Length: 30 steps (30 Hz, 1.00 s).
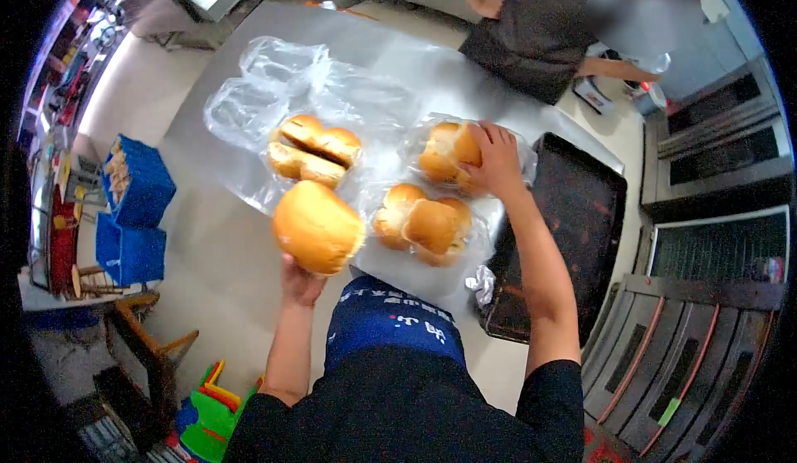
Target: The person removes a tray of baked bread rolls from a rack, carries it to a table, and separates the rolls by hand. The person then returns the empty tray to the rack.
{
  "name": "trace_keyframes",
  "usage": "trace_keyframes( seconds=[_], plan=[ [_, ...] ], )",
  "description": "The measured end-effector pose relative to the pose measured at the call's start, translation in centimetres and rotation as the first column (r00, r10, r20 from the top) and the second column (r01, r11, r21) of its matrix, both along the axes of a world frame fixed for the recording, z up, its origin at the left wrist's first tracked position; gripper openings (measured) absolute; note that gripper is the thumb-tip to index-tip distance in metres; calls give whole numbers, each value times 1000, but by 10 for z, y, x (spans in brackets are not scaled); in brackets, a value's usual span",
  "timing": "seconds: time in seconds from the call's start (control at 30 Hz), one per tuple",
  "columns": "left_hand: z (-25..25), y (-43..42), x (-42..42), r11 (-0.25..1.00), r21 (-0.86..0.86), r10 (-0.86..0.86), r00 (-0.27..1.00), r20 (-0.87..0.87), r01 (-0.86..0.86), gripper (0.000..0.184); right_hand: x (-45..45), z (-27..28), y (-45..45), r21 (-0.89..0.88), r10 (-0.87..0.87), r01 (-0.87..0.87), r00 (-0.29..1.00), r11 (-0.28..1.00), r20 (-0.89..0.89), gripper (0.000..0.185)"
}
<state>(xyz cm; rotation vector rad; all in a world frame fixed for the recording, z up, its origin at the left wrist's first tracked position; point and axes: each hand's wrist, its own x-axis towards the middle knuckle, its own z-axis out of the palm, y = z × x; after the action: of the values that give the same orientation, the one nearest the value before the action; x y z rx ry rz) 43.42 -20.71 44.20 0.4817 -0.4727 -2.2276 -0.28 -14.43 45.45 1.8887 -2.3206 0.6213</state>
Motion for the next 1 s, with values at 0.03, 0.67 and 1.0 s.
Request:
trace_keyframes(
  seconds=[0.03,0.67,1.0],
  plan=[
    [-3,1,-4,998,-55,-28,999,30,30,85,6,-17,-9,-5,22,-22,1000,1000,11,80],
    [66,30,-37,857,-514,305,781,544,24,36,192,3,19,-120,283,258,-905,959,317,73],
    [74,24,-42,779,-592,362,623,693,206,20,201,-16,18,-28,224,233,-887,972,405,77]
  ],
)
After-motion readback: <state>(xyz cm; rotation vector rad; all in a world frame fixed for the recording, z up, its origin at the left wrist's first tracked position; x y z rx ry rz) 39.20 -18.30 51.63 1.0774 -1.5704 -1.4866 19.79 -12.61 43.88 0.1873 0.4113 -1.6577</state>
